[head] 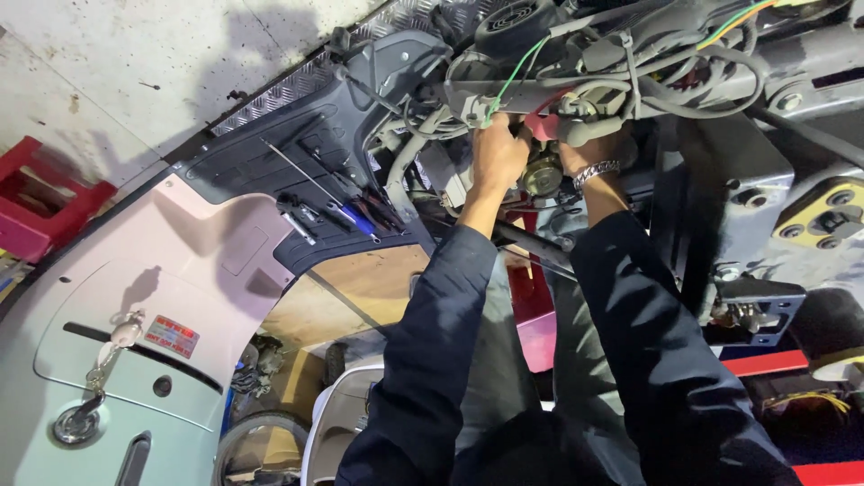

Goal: Repairing a motorcycle engine by unscrewing components, adjusting wiring, and checking the ignition system.

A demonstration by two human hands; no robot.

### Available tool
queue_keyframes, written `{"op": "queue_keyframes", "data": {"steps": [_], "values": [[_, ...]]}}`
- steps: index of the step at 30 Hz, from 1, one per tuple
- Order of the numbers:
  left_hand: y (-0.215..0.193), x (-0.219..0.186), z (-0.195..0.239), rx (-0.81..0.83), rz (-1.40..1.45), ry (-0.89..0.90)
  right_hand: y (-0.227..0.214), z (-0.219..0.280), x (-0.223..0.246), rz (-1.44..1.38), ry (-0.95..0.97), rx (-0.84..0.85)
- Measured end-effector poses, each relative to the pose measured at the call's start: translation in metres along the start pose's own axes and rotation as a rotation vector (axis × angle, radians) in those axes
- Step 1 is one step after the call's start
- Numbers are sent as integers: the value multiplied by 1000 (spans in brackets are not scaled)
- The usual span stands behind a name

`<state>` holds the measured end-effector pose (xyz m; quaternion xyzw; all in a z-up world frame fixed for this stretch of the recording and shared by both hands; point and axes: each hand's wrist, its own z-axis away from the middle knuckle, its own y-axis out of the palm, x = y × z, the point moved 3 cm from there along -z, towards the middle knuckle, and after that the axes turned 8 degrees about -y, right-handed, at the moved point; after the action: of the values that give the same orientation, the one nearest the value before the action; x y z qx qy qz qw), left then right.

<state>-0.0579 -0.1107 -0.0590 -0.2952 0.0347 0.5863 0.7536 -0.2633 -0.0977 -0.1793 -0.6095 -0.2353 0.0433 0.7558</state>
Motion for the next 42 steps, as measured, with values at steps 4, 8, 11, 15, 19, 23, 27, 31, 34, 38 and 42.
{"op": "queue_keyframes", "data": {"steps": [4,8,11,15,19,23,27,31,34,38,42], "values": [[0,1,-1,66,-98,-14,-48,-15,20,30,-63,-4],[-5,-5,2,176,-86,-84,-65,-17,24,31,-59,9],[-1,5,-6,241,-149,-109,-53,-8,17,23,-40,16],[-14,-16,6,279,-159,-126,-37,-2,12,23,-24,20],[-11,-10,4,223,-119,-91,-23,3,7,10,-7,21],[-26,-22,22,164,-51,-54,-8,9,0,8,20,26],[-7,-1,10,121,-13,-73,8,15,-6,2,32,32],[-9,-3,9,49,71,-23,19,21,-13,2,61,30],[-10,-7,8,47,74,-17,-29,-2,11,-21,63,17],[-10,2,5,42,11,-22,-58,-18,29,-24,37,-52],[-2,9,2,26,-20,11,-60,-19,28,16,4,-54]]}}
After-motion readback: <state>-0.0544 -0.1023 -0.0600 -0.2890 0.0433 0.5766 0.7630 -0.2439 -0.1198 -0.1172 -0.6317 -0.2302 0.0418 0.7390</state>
